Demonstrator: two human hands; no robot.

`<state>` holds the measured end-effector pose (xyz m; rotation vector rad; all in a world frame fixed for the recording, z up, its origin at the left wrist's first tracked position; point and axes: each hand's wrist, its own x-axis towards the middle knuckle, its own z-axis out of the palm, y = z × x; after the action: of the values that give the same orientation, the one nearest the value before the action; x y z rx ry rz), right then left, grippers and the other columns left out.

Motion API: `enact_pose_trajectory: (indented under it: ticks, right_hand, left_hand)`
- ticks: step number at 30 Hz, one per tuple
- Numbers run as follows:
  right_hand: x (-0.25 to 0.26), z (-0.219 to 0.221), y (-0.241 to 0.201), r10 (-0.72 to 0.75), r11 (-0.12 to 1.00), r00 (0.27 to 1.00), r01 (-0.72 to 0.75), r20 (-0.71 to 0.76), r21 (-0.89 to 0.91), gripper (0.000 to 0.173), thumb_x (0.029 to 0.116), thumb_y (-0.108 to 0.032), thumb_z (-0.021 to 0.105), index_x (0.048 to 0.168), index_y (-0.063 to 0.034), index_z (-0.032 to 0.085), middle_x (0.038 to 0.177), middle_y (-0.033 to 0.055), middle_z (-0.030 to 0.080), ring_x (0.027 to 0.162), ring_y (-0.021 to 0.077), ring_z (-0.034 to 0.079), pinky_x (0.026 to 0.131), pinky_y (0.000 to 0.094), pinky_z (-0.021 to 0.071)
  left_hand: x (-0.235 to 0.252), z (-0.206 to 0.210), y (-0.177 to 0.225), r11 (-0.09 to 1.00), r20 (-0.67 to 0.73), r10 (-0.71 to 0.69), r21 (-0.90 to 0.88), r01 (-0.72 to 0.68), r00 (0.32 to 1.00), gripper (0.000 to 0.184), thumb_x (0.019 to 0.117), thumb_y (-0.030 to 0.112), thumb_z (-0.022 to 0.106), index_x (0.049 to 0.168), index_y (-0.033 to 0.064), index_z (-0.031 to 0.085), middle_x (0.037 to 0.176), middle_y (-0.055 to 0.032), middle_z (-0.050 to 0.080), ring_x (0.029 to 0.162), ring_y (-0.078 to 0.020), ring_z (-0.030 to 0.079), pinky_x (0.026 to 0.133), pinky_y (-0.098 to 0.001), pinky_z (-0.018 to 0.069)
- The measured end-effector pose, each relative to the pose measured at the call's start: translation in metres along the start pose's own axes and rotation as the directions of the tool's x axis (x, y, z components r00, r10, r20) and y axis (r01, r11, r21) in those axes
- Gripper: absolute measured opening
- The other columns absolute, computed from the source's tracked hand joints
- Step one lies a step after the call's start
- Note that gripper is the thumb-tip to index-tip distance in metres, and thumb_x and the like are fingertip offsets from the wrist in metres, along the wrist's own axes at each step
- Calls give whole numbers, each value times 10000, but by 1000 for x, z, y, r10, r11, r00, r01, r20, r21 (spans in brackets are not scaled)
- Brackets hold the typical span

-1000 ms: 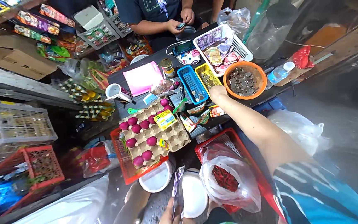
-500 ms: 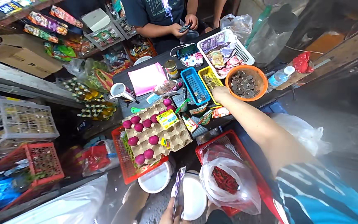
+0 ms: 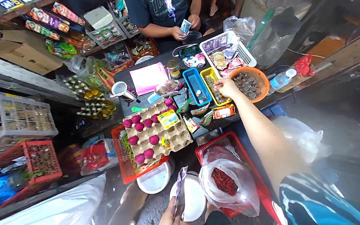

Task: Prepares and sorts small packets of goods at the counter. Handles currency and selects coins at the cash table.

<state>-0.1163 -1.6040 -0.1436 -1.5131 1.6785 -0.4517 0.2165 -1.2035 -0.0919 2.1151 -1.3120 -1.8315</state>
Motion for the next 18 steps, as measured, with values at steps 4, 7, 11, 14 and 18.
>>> enact_pose_trajectory:
  ticks: [4, 7, 11, 14, 18]
  right_hand:
    - [11, 15, -12, 31, 995, 998, -36, -58, -89, 241, 1018, -195, 630, 1178, -42, 724, 1157, 211, 704, 1114, 372, 659, 993, 584, 490]
    - [26, 30, -20, -15, 990, 1000, 15, 3, -143, 278, 989, -210, 680, 1217, -55, 712, 1184, 222, 695, 1144, 398, 648, 998, 615, 487]
    - [41, 61, -38, -62, 913, 982, 128, 178, -387, 343, 976, -201, 678, 1313, -135, 682, 1274, 195, 678, 1228, 413, 617, 1006, 650, 478]
    - [50, 81, -53, -10, 859, 972, 128, 234, -495, 337, 984, -153, 647, 1314, -85, 671, 1299, 216, 659, 1239, 425, 610, 993, 647, 490]
    - [50, 85, -67, 71, 822, 971, 72, 228, -565, 229, 1012, -43, 521, 1152, 51, 676, 1259, 258, 660, 1211, 436, 625, 961, 635, 503]
  left_hand:
    - [2, 1, -1, 1000, 10, -4, -15, 4, 1000, 451, 1012, 63, 505, 1450, -31, 453, 1128, -191, 687, 1004, -229, 688, 930, -448, 544]
    - [2, 1, 0, 1000, 7, -17, -8, 17, 1000, 446, 1013, 63, 507, 1446, -30, 457, 1128, -189, 689, 1006, -229, 687, 938, -451, 539]
    - [3, 2, -1, 999, 19, -40, 3, 40, 999, 442, 1013, 72, 505, 1442, -26, 462, 1108, -186, 695, 989, -229, 691, 928, -458, 540]
    - [4, 2, -2, 1000, 14, -29, 3, 29, 999, 434, 1013, 66, 501, 1430, -47, 464, 1108, -201, 691, 996, -242, 689, 928, -462, 538]
    - [3, 1, -7, 1000, 1, -13, 12, 13, 1000, 447, 1036, 95, 492, 1438, -91, 437, 1131, -244, 671, 1014, -278, 680, 946, -481, 528]
